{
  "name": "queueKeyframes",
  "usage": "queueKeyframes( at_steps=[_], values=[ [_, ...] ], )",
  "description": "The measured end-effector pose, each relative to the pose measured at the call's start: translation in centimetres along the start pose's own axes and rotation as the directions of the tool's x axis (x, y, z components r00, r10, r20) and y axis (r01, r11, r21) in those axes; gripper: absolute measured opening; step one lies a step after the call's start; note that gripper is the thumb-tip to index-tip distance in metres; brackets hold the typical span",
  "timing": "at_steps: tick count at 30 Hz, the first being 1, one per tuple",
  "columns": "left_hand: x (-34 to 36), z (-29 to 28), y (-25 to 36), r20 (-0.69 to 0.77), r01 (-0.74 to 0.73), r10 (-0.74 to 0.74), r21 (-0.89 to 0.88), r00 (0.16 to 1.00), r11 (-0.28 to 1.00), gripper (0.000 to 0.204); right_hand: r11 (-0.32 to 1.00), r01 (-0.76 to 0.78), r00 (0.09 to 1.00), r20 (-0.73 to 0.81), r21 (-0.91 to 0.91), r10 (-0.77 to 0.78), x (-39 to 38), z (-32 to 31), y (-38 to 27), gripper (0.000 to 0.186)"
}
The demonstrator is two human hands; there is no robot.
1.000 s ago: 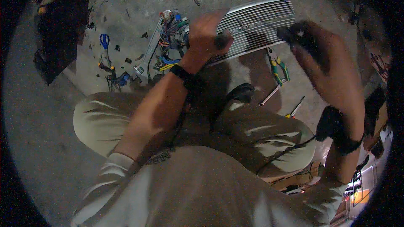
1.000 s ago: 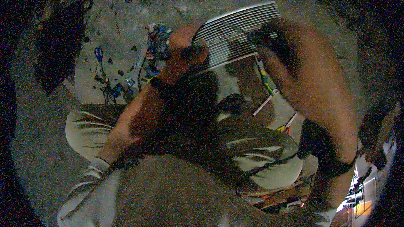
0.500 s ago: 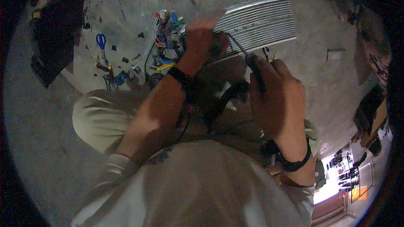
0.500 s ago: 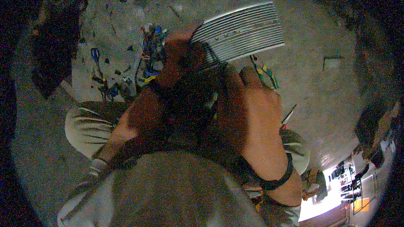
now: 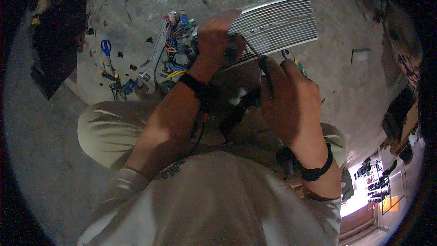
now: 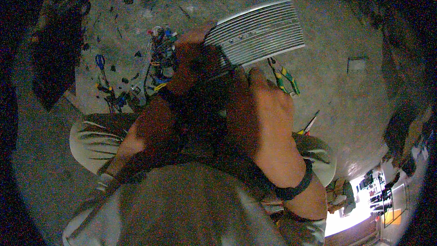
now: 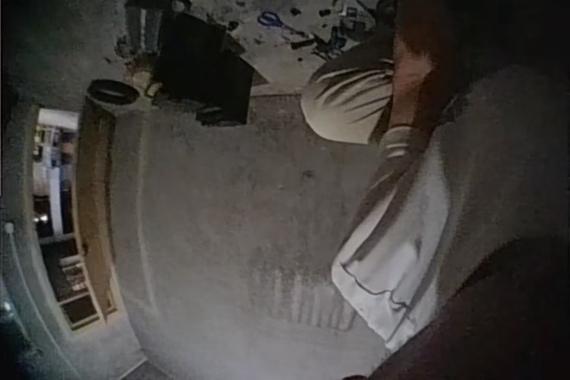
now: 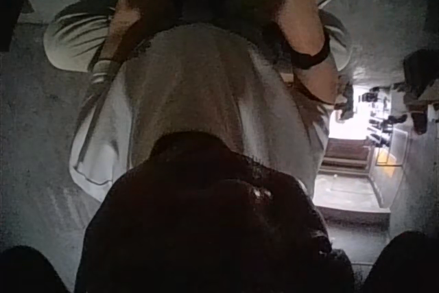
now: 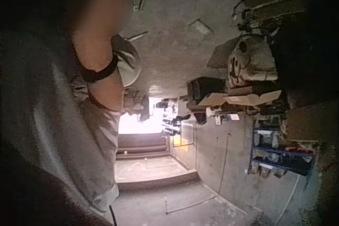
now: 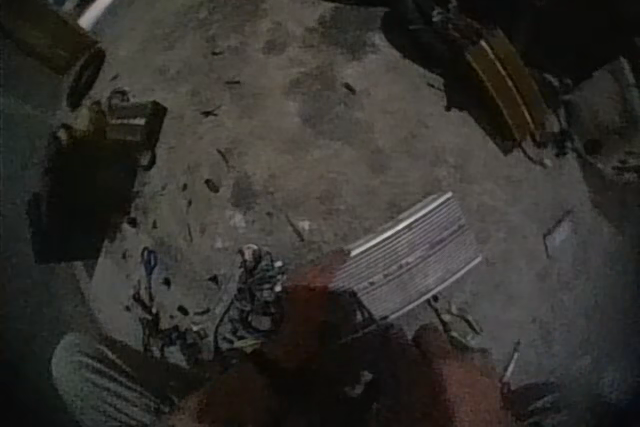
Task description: Repairing an electronic component using various tools.
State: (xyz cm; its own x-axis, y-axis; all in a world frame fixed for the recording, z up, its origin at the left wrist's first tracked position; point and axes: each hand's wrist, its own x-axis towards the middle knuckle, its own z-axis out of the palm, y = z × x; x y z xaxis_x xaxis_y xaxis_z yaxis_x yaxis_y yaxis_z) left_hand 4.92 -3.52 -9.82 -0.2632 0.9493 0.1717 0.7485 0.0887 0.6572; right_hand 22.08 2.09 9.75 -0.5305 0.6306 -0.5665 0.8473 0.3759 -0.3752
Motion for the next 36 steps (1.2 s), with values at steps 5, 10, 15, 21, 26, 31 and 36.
queueKeyframes(
  at_steps=[5,10,15,21,26,31,36],
  values=[
    [0.1,0.1,-0.1,-0.013,-0.014,0.015,0.055,1.0,0.998,0.043,0.999,-0.028,1.0,-0.004,0.043,0.029,0.0,0.2,-0.1,0.029],
    [-0.2,0.6,-0.7,-0.01,-0.017,0.018,0.061,1.0,0.998,0.039,0.998,0.031,0.998,-0.054,-0.059,-0.034,0.2,0.3,-0.4,0.027],
    [-0.4,0.7,-0.8,0.006,0.0,0.0,0.075,1.0,0.997,0.04,1.0,-0.018,0.999,-0.031,-0.016,0.017,0.3,0.1,-0.8,0.026],
    [-0.4,0.7,-0.8,-0.028,-0.046,0.045,-0.013,0.999,0.999,0.045,0.998,-0.056,0.998,-0.021,-0.003,0.056,0.0,-0.3,-1.0,0.03],
    [-0.2,0.8,-0.8,-0.077,-0.077,0.076,-0.015,0.994,0.997,0.046,0.998,-0.056,0.998,-0.004,0.019,0.056,-0.1,-0.3,-1.1,0.03],
    [-0.4,0.3,-0.5,-0.045,-0.052,0.051,-0.013,0.998,0.999,0.046,0.999,-0.028,0.999,-0.022,-0.025,0.027,-0.1,-0.3,-1.0,0.029],
    [-0.3,0.2,-0.7,-0.004,-0.051,0.051,0.006,0.999,0.999,0.046,0.999,-0.029,0.999,-0.026,-0.022,0.028,-0.2,-0.1,-1.0,0.029]
  ],
)
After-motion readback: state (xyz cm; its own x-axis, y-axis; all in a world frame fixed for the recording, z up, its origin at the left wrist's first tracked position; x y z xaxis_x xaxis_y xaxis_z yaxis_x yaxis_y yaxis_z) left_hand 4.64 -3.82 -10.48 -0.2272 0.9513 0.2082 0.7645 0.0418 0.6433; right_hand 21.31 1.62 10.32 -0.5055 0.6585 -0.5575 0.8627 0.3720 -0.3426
